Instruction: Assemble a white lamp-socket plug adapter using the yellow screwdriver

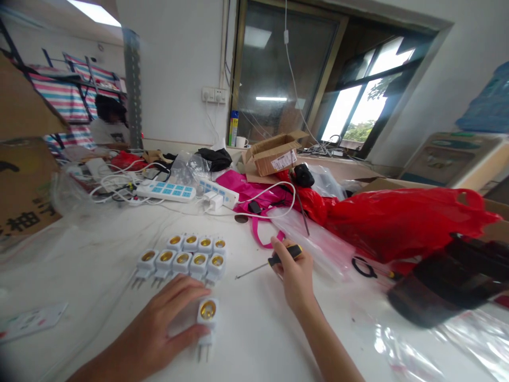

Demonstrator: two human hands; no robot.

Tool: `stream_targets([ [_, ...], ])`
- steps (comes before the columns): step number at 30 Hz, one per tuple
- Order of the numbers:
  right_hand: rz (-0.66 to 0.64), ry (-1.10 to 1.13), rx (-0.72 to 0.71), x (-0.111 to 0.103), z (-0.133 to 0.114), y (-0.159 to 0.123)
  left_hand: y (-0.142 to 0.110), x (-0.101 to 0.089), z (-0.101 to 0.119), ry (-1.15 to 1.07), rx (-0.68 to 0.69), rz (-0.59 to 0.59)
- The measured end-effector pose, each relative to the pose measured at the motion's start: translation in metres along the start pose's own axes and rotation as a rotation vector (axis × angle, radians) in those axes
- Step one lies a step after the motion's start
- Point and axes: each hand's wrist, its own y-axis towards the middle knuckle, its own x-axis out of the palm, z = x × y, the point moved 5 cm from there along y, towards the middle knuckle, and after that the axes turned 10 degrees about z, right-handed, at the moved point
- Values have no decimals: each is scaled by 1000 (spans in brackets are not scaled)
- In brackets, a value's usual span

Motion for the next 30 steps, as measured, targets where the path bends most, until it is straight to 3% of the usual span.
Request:
stream_targets([
  [6,-88,212,131,23,-17,-22,1,3,-4,-101,-133,102],
  [13,-189,209,181,44,-22,-48,10,-1,5,-99,-96,145],
  [23,-223,96,173,45,-16,-57,13,1,8,-129,-39,137],
  [30,-222,12,85,40,-20,-57,14,-2,8,-128,-43,137],
])
